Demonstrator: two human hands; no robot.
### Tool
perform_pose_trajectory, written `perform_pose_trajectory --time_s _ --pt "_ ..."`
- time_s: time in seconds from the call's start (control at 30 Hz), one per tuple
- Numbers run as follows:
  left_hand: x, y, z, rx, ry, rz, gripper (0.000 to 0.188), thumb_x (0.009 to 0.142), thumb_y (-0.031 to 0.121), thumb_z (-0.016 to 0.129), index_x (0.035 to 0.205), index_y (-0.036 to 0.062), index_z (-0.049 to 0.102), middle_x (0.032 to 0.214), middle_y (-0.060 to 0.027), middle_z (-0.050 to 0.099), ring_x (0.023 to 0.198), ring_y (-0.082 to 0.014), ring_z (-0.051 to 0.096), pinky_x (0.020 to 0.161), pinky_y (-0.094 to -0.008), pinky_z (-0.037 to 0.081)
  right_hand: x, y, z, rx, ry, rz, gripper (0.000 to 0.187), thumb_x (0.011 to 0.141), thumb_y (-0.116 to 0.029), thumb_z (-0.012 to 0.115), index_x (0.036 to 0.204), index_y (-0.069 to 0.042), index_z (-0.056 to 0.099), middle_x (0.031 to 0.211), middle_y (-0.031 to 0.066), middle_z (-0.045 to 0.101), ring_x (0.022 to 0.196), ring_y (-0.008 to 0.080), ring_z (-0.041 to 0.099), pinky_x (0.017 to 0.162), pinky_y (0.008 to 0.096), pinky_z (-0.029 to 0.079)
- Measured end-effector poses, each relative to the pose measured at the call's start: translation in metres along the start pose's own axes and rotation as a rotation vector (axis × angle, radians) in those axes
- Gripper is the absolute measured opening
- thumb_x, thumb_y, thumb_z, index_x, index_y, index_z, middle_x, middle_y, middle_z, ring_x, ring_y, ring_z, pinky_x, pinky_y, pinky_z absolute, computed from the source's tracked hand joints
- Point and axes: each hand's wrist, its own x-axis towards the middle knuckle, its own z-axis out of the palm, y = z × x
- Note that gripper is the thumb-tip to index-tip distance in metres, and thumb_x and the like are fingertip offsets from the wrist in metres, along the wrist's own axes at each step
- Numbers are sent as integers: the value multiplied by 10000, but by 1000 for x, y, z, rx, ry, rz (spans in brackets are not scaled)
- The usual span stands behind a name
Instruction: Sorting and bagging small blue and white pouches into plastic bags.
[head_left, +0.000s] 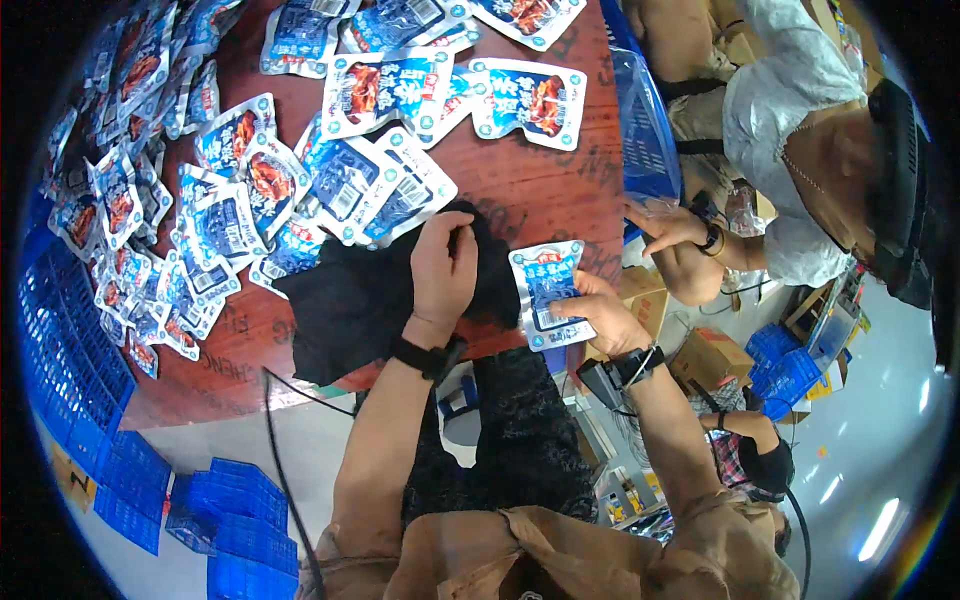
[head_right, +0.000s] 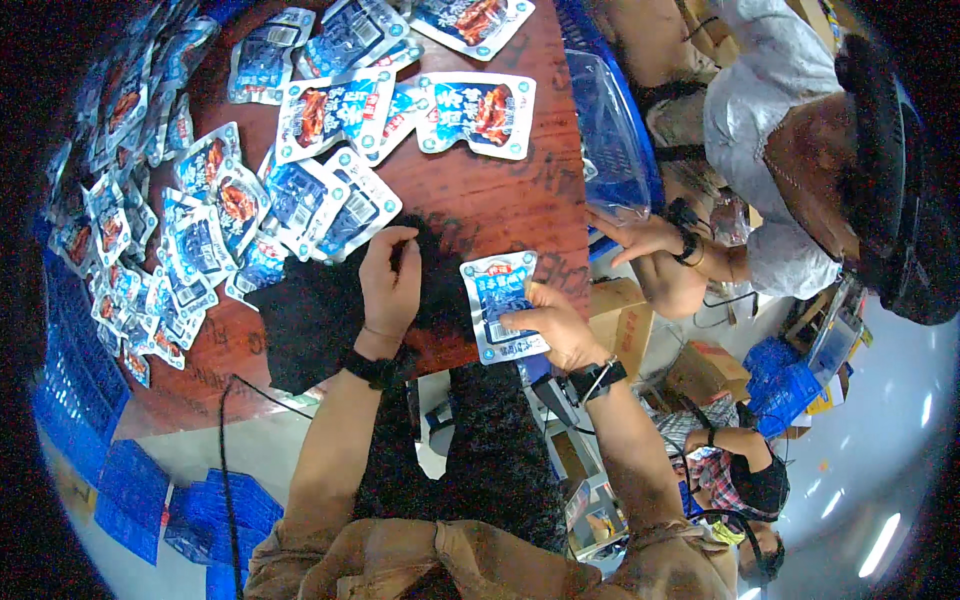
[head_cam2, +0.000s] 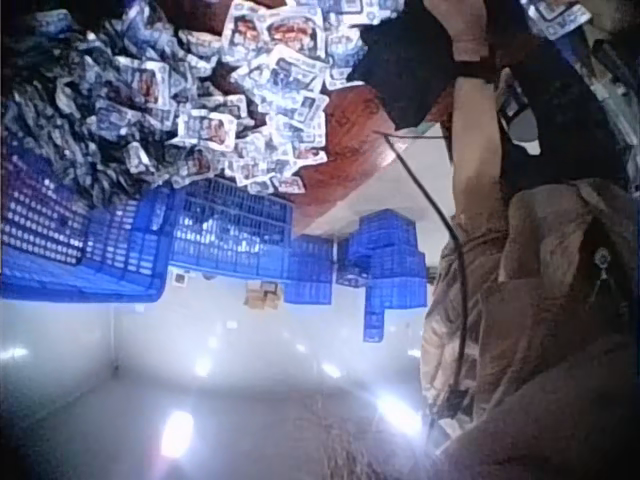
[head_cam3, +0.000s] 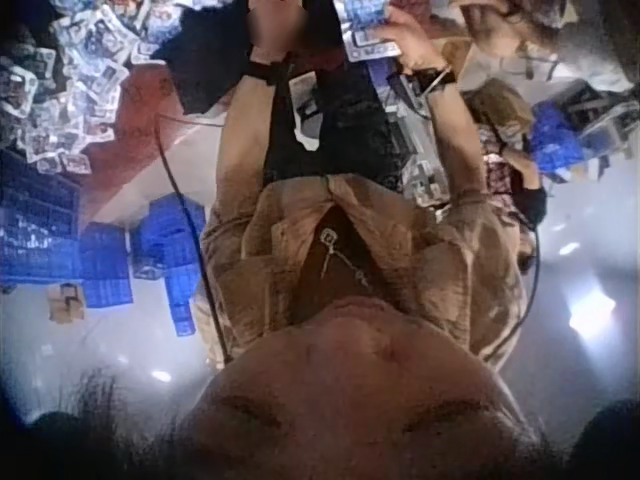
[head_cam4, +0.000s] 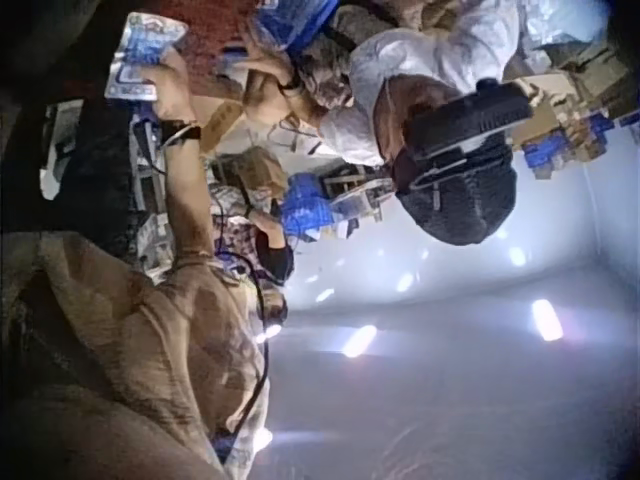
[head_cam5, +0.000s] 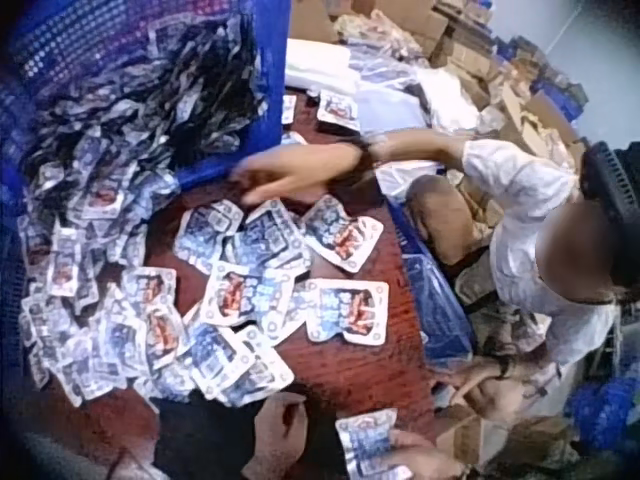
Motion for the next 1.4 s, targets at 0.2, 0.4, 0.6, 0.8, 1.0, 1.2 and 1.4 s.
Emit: perform_pose_trajectory --time_s 0.2,0.4,0.6,0.8,1.0,1.2,1.4 --pt "-15 11 -18 266 -587 174 440 838 93 593 1275 132 562 1256 -127 561 1213 -335 454 1034 -470 315 34 -12 29 -591 -32 -83 306 778 30 634 1078 -26 603 930 10 641 833 101 601 736 268 490" --pt "26 1 -40 -215 -785 33 664 783 37 615 1410 118 413 1370 -154 482 1274 -338 424 1028 -417 348 43 -54 32 -1241 -240 -131 231 740 31 649 961 -27 615 821 31 655 778 105 584 722 308 481" --pt "14 -10 -31 13 -552 50 353 703 30 584 1053 61 554 956 -143 620 929 -350 593 815 -410 479 58 -58 57 -1305 -165 -56 193 739 10 648 925 -36 627 755 43 650 723 108 578 668 314 481" --pt "15 -3 -27 68 -533 -18 352 717 45 580 1065 97 567 903 -148 626 860 -349 608 732 -427 488 35 -37 36 -978 -168 -86 229 750 32 644 976 -9 632 869 -15 652 770 95 575 720 276 473" --pt "6 -15 -26 136 -442 58 404 703 61 605 1107 57 591 1024 -174 635 957 -363 600 846 -415 492 -16 -71 18 -382 57 -99 388 754 64 640 1136 3 607 1027 64 682 878 140 658 795 285 526" --pt "0 -10 -31 29 -416 -73 424 743 55 620 1164 37 570 1102 -157 621 1044 -328 600 914 -373 470 -7 -64 11 -320 -8 -149 369 784 51 656 1144 -10 603 1019 29 678 885 119 647 805 269 510" --pt "-6 -16 -33 -104 -366 -70 501 765 66 641 1249 15 522 1202 -161 589 1132 -276 562 977 -341 419 -2 -31 40 -2005 730 -1202 384 714 -93 650 1096 -134 649 703 22 515 641 228 558 576 384 453"
